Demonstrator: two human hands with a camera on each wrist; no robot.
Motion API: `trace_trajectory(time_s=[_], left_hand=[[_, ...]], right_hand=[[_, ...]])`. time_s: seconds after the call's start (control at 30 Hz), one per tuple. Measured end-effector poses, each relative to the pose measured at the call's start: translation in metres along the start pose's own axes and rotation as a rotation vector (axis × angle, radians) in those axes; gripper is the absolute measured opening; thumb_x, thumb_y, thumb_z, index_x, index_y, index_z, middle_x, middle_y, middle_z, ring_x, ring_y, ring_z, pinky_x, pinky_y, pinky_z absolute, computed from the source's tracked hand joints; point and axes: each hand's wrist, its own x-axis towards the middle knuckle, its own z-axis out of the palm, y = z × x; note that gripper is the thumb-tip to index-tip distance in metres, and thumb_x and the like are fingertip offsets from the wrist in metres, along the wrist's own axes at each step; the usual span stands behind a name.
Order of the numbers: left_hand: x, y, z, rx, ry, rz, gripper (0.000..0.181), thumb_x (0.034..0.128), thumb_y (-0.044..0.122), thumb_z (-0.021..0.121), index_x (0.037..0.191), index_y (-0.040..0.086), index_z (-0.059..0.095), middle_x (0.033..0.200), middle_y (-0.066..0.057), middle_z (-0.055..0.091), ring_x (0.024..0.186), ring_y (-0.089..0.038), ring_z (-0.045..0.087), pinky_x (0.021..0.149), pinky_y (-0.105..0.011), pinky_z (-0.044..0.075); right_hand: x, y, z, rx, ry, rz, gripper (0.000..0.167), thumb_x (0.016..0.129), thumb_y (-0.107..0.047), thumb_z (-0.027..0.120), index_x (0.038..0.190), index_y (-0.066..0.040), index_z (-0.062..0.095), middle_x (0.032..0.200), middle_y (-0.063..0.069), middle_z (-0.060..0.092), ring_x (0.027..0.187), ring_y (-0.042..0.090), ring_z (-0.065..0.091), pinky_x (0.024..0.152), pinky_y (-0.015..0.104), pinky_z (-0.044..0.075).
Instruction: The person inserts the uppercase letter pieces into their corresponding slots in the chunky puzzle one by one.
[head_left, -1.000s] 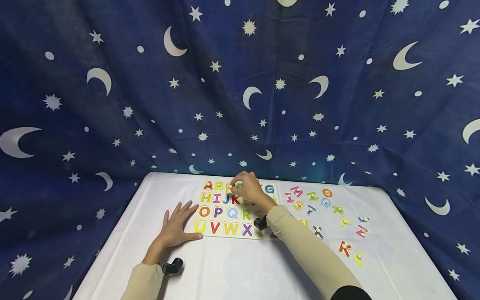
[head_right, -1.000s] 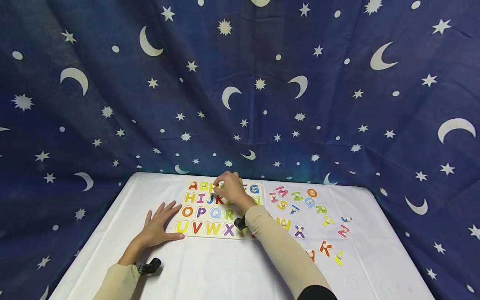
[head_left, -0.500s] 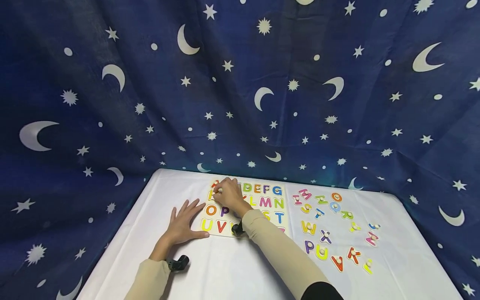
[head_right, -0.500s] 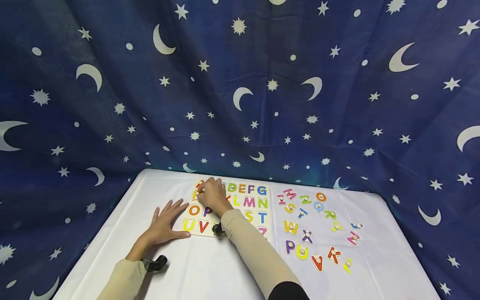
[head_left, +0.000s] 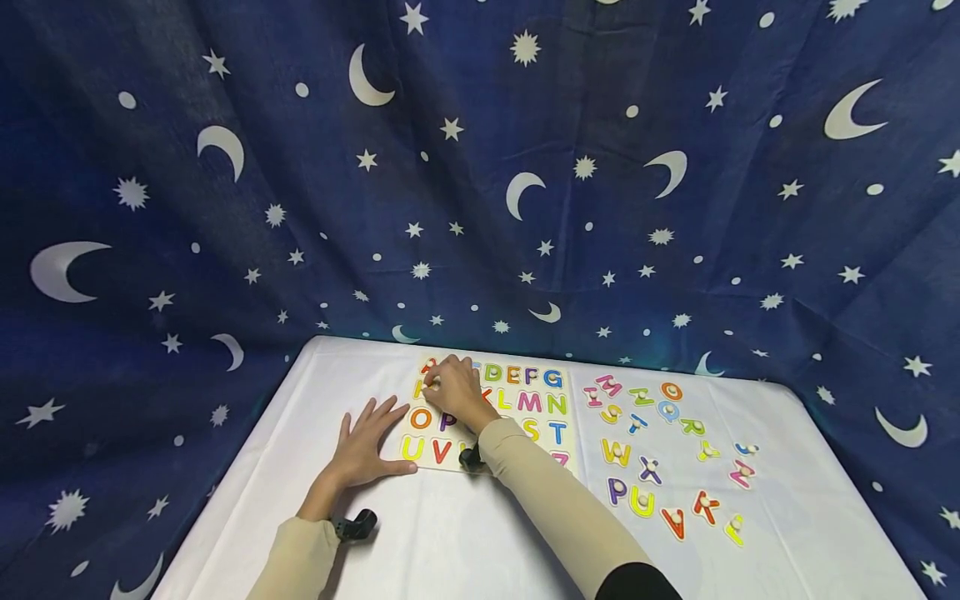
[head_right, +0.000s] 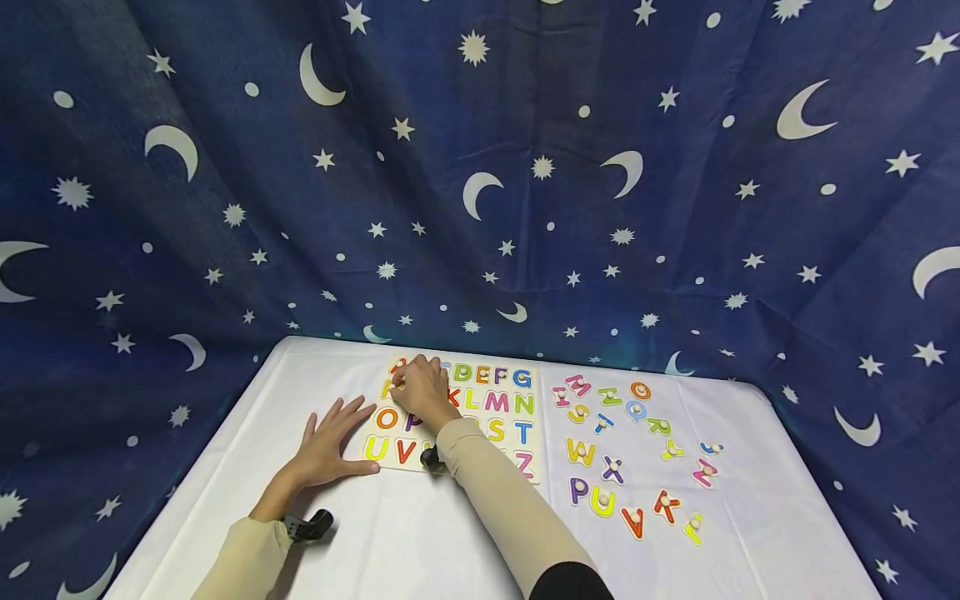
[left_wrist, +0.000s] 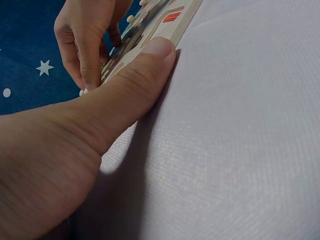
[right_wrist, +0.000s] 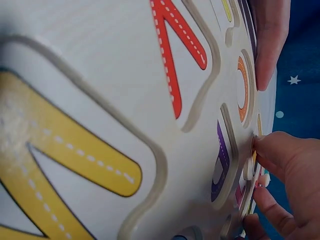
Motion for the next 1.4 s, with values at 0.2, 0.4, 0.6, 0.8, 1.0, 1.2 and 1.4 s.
trace_trajectory(time_s=[0.2, 0.4, 0.6, 0.8, 1.0, 1.2, 1.4], left_hand=[[-0.002, 0.003, 0.001, -0.004, 0.004, 0.005, 0.108, 0.0671, 0.060, 0.090, 0.156, 0.017, 0.045, 0.166, -0.016, 0.031, 0.155, -0.047, 0.012, 0.118, -0.075, -0.003], [-0.004, 0.002, 0.005, 0.000, 0.006, -0.011, 0.108, 0.0668, 0.059, 0.090, 0.156, 0.019, 0.045, 0.167, -0.016, 0.030, 0.155, -0.046, 0.011, 0.118, -0.074, -0.005], [-0.004, 0.001, 0.008, 0.003, 0.020, -0.020, 0.109, 0.0653, 0.060, 0.091, 0.156, 0.019, 0.046, 0.166, -0.015, 0.031, 0.155, -0.046, 0.010, 0.119, -0.073, -0.005], [-0.005, 0.001, 0.006, -0.008, 0.020, -0.011, 0.109, 0.0654, 0.057, 0.092, 0.156, 0.018, 0.046, 0.166, -0.016, 0.030, 0.155, -0.046, 0.010, 0.119, -0.072, -0.006], [-0.007, 0.004, 0.002, -0.031, 0.004, -0.007, 0.109, 0.0668, 0.056, 0.091, 0.157, 0.016, 0.044, 0.167, -0.016, 0.028, 0.156, -0.046, 0.008, 0.120, -0.070, -0.008], [-0.006, 0.004, 0.003, -0.027, -0.013, -0.022, 0.109, 0.0674, 0.056, 0.091, 0.157, 0.017, 0.043, 0.168, -0.016, 0.027, 0.156, -0.045, 0.006, 0.120, -0.069, -0.010], [-0.004, 0.002, 0.003, -0.018, -0.014, -0.018, 0.109, 0.0677, 0.057, 0.090, 0.157, 0.017, 0.043, 0.168, -0.016, 0.026, 0.156, -0.044, 0.006, 0.120, -0.069, -0.010]], right_hand=[[-0.006, 0.006, -0.009, 0.034, -0.004, -0.057, 0.013, 0.091, -0.031, 0.077, 0.103, -0.025, 0.080, 0.116, 0.002, 0.066, 0.102, 0.023, 0.052, 0.083, 0.041, 0.045], [-0.012, 0.025, -0.036, 0.151, -0.013, -0.164, 0.023, 0.096, -0.023, 0.072, 0.118, -0.016, 0.077, 0.119, 0.008, 0.068, 0.108, 0.027, 0.056, 0.090, 0.046, 0.049], [-0.021, 0.055, -0.066, 0.148, -0.024, -0.156, 0.023, 0.098, -0.022, 0.071, 0.120, -0.016, 0.076, 0.116, 0.006, 0.068, 0.106, 0.025, 0.057, 0.088, 0.042, 0.049], [-0.035, 0.090, -0.088, 0.122, 0.006, -0.160, 0.025, 0.096, -0.019, 0.073, 0.120, -0.015, 0.075, 0.113, 0.007, 0.068, 0.100, 0.026, 0.057, 0.085, 0.044, 0.049], [-0.056, 0.136, -0.113, 0.160, -0.001, -0.145, 0.030, 0.095, -0.014, 0.073, 0.125, -0.008, 0.072, 0.114, 0.014, 0.068, 0.103, 0.036, 0.061, 0.090, 0.052, 0.048], [-0.081, 0.194, -0.131, 0.167, 0.051, -0.091, 0.033, 0.094, -0.011, 0.075, 0.126, -0.006, 0.070, 0.110, 0.017, 0.069, 0.094, 0.036, 0.064, 0.085, 0.054, 0.052], [-0.102, 0.232, -0.139, 0.167, 0.052, 0.018, 0.035, 0.091, -0.012, 0.078, 0.124, -0.005, 0.071, 0.107, 0.016, 0.071, 0.085, 0.026, 0.064, 0.072, 0.042, 0.055]])
